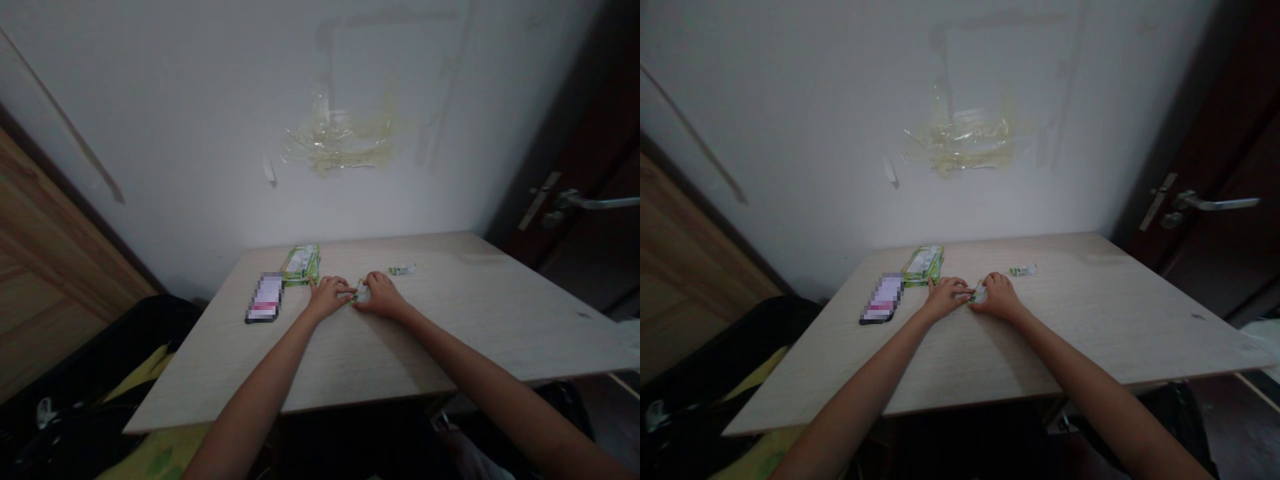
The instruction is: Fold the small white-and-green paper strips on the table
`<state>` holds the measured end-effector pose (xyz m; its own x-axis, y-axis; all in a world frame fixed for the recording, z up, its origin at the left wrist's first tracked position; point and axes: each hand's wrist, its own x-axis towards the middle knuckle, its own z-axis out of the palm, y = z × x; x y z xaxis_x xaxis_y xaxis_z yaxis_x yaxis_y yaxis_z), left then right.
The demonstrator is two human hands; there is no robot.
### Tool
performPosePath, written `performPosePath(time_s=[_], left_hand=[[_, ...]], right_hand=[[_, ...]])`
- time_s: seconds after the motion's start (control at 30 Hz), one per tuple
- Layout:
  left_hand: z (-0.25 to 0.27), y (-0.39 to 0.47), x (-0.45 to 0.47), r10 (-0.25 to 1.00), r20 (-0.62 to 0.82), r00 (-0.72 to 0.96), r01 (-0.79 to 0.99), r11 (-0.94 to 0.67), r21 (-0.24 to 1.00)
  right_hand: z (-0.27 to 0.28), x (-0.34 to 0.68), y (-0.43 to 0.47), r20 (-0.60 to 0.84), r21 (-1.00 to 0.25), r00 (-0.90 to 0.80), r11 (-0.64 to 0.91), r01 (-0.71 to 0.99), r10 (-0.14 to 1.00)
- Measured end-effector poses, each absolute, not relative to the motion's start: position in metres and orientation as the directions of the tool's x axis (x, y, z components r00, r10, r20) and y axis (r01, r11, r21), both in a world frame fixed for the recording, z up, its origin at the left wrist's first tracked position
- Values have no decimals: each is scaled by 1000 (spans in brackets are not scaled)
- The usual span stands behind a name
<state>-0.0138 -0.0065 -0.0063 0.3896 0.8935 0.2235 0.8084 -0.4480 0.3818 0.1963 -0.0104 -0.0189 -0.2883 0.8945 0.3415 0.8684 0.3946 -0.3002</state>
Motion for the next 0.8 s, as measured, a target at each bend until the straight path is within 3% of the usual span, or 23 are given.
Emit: performPosePath(time_s=[0.37, 0.57, 0.8], left_hand=[[-4, -10, -11, 891, 267, 367, 801, -449, 397], [-6, -9, -11, 888, 287, 359, 797, -452, 400], [-4, -9, -12, 890, 286, 357, 795, -449, 407]], right_hand=[[-30, 210, 7, 424, -447, -262, 452, 772, 867], [-33, 213, 12, 470, -441, -311, 525, 728, 826], [-32, 208, 10, 448, -456, -221, 435, 777, 866]])
